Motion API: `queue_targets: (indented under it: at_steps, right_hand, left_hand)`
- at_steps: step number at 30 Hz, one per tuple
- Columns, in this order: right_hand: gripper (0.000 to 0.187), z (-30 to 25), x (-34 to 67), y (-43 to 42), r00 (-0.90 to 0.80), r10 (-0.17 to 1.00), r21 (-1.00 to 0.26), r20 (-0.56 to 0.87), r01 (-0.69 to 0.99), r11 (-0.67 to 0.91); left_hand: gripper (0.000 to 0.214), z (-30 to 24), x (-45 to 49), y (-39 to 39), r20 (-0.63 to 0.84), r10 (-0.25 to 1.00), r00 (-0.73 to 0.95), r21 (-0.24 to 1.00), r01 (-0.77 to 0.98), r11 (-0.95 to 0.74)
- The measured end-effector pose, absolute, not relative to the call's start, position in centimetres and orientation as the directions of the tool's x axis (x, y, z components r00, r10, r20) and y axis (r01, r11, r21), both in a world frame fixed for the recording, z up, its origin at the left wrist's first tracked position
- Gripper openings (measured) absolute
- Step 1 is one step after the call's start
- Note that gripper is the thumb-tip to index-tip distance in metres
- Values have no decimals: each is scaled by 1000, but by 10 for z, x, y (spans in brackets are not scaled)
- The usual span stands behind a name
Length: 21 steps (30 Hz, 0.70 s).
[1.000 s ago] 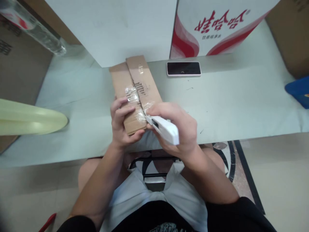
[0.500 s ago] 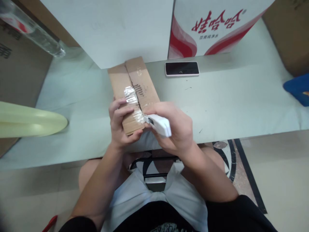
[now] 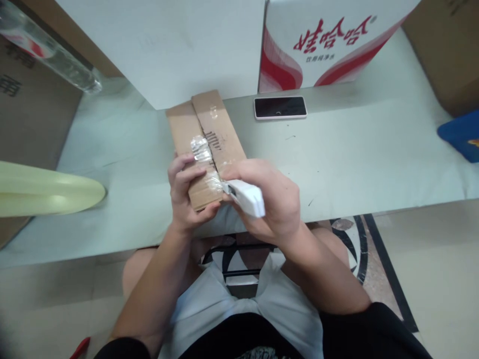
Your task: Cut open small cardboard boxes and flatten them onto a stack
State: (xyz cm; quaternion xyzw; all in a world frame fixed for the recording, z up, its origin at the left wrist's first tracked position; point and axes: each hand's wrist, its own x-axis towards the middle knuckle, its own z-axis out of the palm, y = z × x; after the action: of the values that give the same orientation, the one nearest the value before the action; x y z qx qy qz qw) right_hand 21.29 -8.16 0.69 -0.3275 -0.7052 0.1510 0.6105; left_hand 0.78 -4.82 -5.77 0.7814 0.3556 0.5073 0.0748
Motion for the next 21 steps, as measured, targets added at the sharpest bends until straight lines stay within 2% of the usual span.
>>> queue_targets:
  at_steps: [6,21]
  right_hand:
    - [29,10,210,-83,-28,616,-581,787,303,756]
    - [27,6,215,-82,-40,653,-619,756,281,733]
  left_hand:
    - [63,-58,8,-48,733,641,229,470,510,-720]
    - [59,-58,10,-47,763,611,209,467,475,-746]
